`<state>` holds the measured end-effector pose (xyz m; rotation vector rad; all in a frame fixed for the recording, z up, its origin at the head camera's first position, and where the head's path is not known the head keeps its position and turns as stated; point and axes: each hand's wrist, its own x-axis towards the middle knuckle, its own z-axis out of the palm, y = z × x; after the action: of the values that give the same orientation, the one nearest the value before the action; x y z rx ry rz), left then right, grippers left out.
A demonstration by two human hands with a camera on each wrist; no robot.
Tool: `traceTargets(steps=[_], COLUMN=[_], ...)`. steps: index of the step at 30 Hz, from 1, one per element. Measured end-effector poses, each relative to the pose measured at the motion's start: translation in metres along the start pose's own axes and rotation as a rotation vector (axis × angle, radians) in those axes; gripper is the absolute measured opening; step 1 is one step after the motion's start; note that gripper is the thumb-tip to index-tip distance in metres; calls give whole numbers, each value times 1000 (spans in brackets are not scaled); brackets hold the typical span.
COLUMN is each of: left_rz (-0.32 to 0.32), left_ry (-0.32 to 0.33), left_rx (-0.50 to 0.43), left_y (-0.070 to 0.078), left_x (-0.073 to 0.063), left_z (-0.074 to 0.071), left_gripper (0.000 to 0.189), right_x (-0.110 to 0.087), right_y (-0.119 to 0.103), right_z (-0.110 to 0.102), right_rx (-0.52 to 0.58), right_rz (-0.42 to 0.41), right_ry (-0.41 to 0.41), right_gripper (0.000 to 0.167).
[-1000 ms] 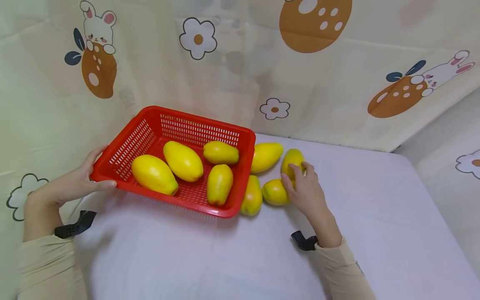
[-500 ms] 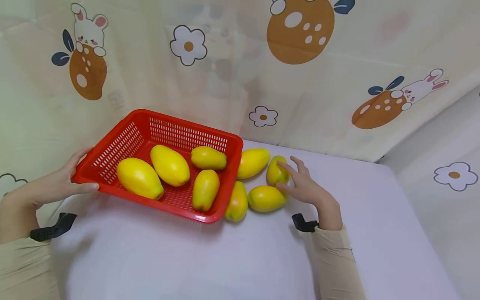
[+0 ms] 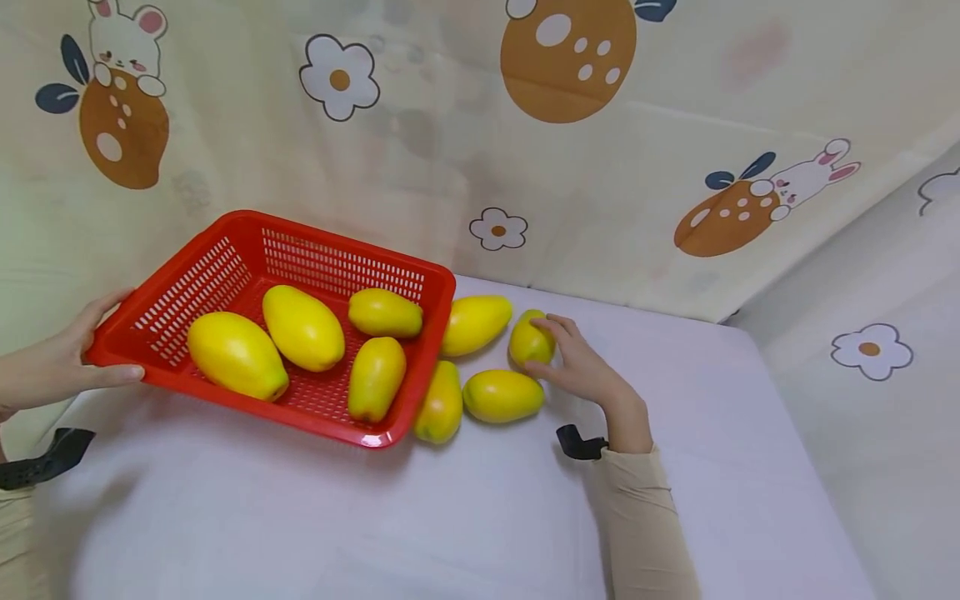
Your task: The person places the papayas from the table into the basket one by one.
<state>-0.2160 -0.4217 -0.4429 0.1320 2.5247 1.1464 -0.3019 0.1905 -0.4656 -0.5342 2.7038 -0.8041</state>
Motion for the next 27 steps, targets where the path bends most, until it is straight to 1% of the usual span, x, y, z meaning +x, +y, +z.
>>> traceTargets(steps=[5, 8, 12, 17, 23, 25, 27], left_rz=[8, 18, 17, 13, 8, 14, 20], left_ry=[14, 19, 27, 43, 58, 57, 56], left_rx=[6, 8, 24, 34, 54, 47, 39], left_y=[-1, -1, -1, -5, -7, -7, -6], left_x=[1, 1, 1, 1, 2, 2, 3], left_z=[0, 1, 2, 5, 5, 5, 5], left_gripper=[108, 108, 109, 111, 113, 112, 111], right_x=[8, 10, 9, 9, 11, 11, 11], right_y=[-5, -5, -3, 2, 8, 9, 11], right_z=[7, 10, 9, 9, 9, 9, 10], right_rx=[-9, -33, -74, -102, -78, -70, -87], right_rz=[12, 35, 64, 83, 124, 143, 150], right_ry=[70, 100, 127, 138, 136, 133, 131], right_gripper=[71, 73, 76, 81, 89, 90, 88])
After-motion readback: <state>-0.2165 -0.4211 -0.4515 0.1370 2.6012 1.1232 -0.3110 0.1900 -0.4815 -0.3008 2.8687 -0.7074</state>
